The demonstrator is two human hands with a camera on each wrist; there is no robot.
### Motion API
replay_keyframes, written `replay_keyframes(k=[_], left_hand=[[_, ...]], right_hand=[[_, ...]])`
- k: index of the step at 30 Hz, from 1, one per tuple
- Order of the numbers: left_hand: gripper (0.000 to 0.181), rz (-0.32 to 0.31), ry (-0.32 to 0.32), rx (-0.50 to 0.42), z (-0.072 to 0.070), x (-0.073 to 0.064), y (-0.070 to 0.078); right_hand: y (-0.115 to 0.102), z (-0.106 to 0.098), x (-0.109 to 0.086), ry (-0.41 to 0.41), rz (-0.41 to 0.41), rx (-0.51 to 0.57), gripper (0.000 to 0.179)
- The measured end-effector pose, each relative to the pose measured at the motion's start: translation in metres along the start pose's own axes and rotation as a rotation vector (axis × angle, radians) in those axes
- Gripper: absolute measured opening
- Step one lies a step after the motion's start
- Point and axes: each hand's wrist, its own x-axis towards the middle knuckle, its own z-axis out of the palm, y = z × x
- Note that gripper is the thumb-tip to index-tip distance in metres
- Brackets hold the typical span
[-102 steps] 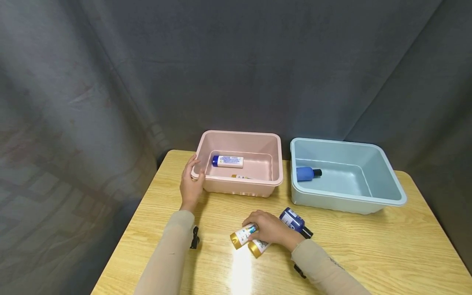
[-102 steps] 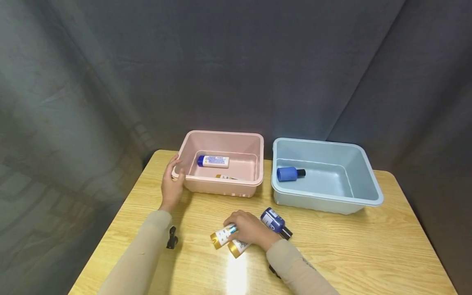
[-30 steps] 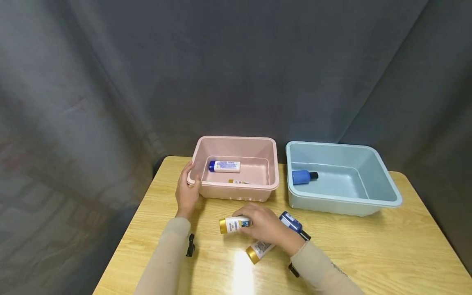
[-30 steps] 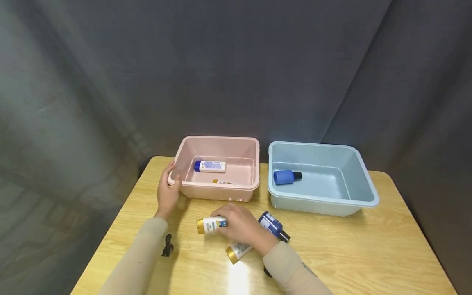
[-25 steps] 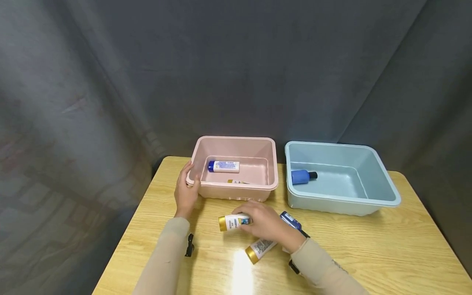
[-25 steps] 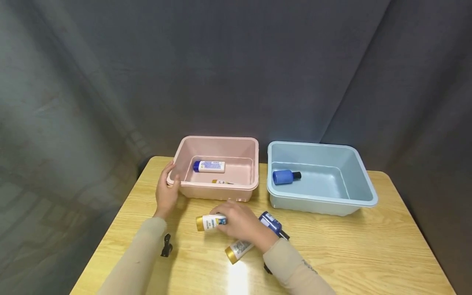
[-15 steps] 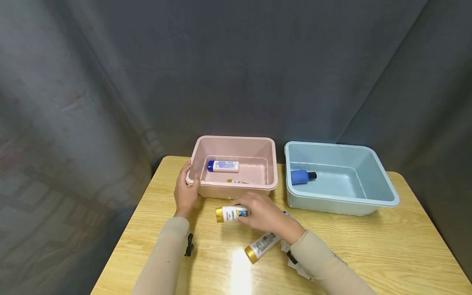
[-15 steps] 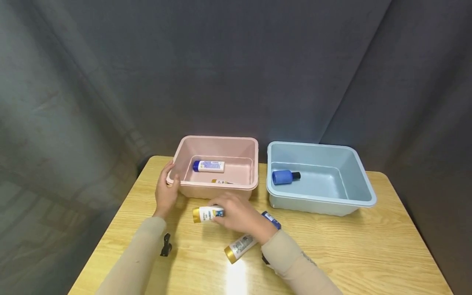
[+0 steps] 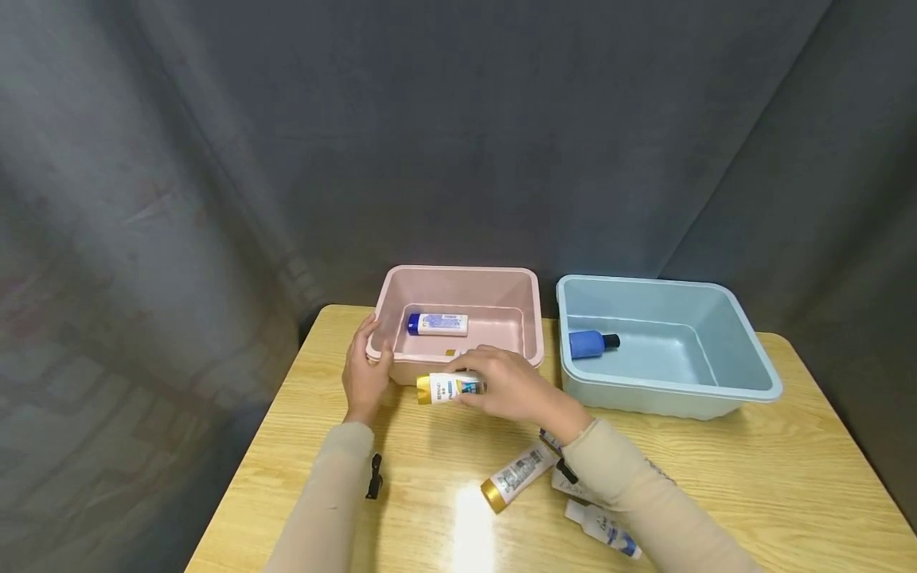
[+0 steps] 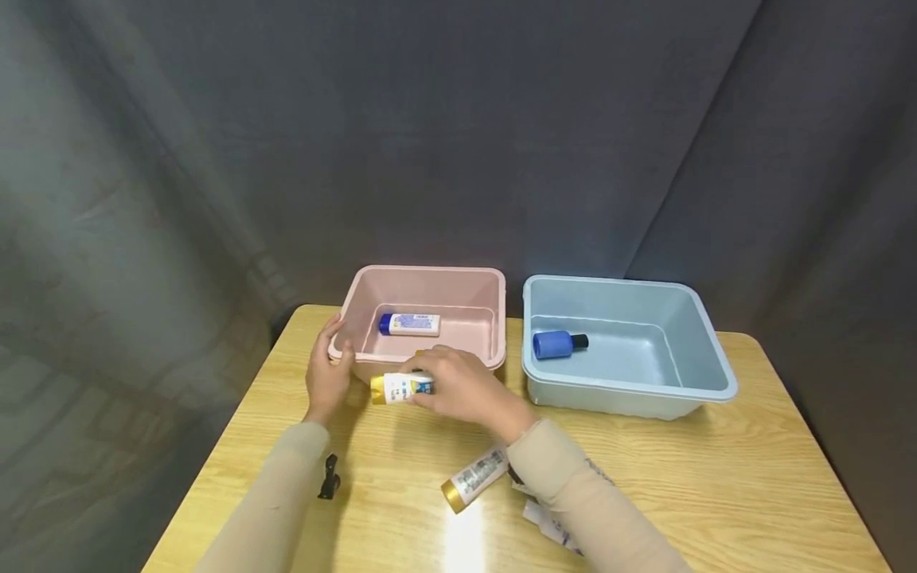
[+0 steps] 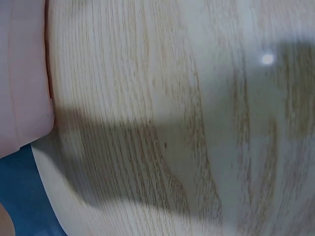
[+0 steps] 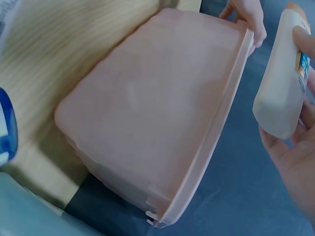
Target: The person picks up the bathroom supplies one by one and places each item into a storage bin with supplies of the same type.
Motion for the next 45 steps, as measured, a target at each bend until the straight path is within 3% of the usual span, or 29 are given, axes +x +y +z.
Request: replay_keyframes(k=[8, 16, 22, 31, 45], left_hand=[[0.042, -0.011, 0.005, -0.008, 0.000, -0.003, -0.001], [0.040, 0.013, 0.016, -0.017, 0.004, -0.001, -0.005], [0.041, 0.018, 0.027, -0.007, 0.006, -0.001, -0.005], [0.041, 0.106, 0.103, 0.008, 0.007, -0.002, -0.006], [0.040, 0.088, 0.097, -0.013, 0.005, -0.005, -0.006]], right_hand=[[0.006, -0.010, 0.017, -0.016, 0.006, -0.015, 0.037], [0.018, -0.015, 0.033, 0.012, 0.068, -0.021, 0.038], [0.028, -0.013, 0.043, 0.027, 0.098, 0.027, 0.037], [0.038, -0.006, 0.050, 0.011, 0.126, 0.029, 0.038], [0.047, 0.010, 0.054, 0.021, 0.196, 0.026, 0.036]])
